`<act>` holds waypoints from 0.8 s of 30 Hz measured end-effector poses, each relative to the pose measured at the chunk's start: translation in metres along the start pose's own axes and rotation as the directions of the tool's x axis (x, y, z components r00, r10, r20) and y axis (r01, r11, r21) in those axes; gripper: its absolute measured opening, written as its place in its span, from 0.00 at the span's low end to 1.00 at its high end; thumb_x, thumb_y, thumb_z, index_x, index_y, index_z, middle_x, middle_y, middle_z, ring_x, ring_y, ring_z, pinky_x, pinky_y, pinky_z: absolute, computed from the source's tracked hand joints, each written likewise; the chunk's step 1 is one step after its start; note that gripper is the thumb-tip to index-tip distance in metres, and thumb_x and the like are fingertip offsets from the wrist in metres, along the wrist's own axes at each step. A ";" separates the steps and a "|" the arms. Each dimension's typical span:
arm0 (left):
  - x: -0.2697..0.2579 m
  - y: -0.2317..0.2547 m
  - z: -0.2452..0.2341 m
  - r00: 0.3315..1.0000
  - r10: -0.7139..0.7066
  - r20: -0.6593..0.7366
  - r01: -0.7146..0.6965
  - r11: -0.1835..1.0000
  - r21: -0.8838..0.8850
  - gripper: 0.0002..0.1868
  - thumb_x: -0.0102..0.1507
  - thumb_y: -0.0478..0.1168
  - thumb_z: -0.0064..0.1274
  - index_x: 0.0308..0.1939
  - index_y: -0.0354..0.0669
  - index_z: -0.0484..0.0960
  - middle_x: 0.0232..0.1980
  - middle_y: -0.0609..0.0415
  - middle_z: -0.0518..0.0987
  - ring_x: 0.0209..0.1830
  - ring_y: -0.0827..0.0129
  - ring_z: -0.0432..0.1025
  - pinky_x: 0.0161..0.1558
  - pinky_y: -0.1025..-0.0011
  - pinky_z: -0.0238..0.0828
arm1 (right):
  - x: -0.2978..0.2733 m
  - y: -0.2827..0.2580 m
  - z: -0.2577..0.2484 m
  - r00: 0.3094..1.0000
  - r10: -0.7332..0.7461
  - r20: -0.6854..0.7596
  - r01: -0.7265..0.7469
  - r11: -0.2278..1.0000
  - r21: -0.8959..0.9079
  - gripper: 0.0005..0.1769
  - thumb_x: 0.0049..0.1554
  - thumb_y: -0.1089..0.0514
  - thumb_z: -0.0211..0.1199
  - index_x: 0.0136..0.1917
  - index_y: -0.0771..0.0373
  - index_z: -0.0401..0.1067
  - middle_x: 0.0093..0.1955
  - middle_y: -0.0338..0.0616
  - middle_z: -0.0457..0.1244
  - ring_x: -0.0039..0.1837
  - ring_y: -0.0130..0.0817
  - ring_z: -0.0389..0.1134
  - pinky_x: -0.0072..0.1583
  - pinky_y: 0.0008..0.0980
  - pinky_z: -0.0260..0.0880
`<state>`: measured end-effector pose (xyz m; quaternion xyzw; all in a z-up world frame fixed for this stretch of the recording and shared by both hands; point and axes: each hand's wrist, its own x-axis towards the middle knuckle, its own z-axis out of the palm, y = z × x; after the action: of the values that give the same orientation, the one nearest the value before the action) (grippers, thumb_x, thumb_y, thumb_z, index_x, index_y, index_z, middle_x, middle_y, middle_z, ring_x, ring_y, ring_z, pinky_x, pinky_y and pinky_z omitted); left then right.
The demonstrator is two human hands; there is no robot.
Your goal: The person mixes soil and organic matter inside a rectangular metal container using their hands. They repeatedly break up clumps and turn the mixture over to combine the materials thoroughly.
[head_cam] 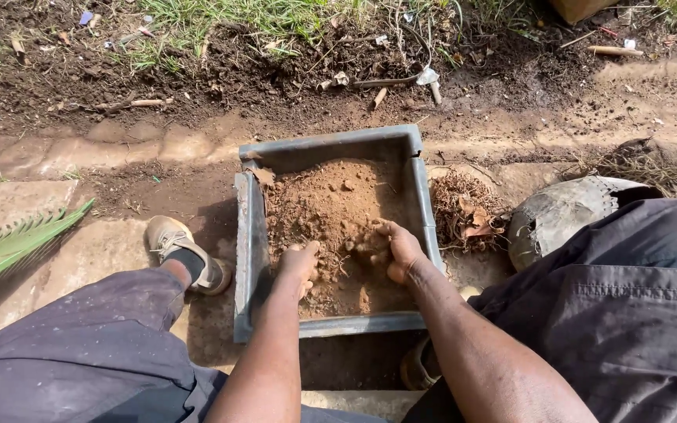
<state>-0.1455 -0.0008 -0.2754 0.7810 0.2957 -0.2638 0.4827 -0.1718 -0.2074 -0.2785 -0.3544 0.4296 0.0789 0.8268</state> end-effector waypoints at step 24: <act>0.015 -0.008 0.015 0.994 0.007 0.108 -0.024 0.988 0.149 0.22 0.68 0.37 0.48 0.67 0.38 0.80 0.67 0.39 0.80 0.50 0.44 0.83 0.42 0.52 0.90 | 0.058 0.020 -0.029 0.992 -0.125 0.027 0.123 0.879 -0.461 0.27 0.49 0.51 0.86 0.56 0.59 0.74 0.43 0.55 0.73 0.43 0.48 0.78 0.44 0.49 0.81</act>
<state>-0.1432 -0.0089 -0.2964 0.8021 0.2424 -0.3232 0.4397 -0.1636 -0.2215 -0.3444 -0.5676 0.3763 0.1250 0.7216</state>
